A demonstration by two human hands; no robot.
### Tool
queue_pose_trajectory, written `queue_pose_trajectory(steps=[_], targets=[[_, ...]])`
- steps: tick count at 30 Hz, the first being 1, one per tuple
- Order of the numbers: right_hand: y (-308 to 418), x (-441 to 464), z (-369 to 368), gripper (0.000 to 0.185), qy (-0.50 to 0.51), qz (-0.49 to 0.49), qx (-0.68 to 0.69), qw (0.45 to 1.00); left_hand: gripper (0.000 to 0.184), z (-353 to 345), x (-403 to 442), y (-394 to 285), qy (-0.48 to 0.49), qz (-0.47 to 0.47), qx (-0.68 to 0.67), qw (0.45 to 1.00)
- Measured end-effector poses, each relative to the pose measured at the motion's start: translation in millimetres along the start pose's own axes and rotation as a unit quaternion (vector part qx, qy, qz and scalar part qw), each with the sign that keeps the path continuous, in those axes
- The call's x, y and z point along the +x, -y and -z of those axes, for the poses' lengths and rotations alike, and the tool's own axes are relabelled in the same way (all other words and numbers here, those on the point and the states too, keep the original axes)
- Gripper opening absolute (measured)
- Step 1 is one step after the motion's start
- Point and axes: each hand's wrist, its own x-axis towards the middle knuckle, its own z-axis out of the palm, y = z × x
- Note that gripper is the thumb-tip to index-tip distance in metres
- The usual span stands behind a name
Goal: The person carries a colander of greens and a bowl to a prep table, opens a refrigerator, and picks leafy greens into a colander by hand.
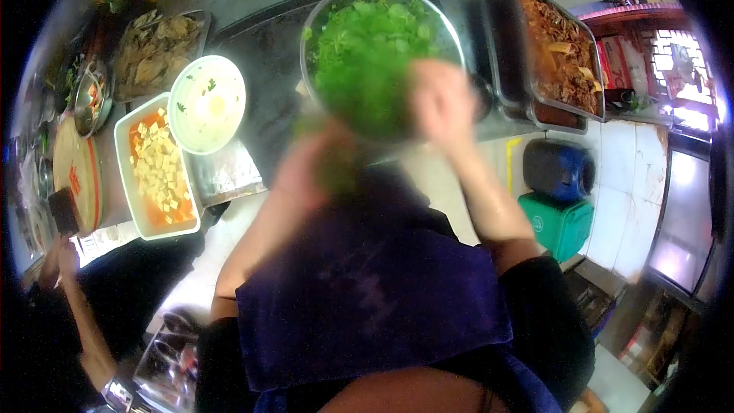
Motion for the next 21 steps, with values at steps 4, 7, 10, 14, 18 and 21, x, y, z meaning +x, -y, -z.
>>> queue_pose_trajectory(steps=[4, 7, 10, 14, 18, 21], targets=[[-105.7, 39.1, -15.8, 0.027, -0.027, -0.075, -0.114, 0.99, 0.02, 11.8, 5.5, 2.8, -0.019, -0.023, 0.073, 0.997], [-137.8, 62.7, -40.2, 0.039, 0.117, -0.076, -0.082, 0.987, 0.021, 21.2, 5.1, 16.4, -0.092, -0.025, 0.043, 0.995], [-124.0, 53.2, -66.1, 0.079, 0.311, -0.082, -0.08, 0.943, 0.02, 26.6, 7.1, 22.4, -0.147, -0.015, 0.081, 0.986], [-63.7, 17.4, -70.4, 0.11, 0.403, -0.122, -0.056, 0.905, 0.02, 41.8, 17.4, 25.5, -0.128, 0.01, 0.127, 0.984], [-15.8, -18.3, -93.6, 0.084, 0.431, -0.098, -0.079, 0.893, 0.021, 57.9, 19.1, 32.6, -0.203, 0.005, 0.148, 0.968], [-12.5, -7.0, -87.9, 0.068, 0.397, -0.225, 0.135, 0.879, 0.022, 85.6, 21.5, 23.0, -0.136, -0.098, 0.343, 0.924]])
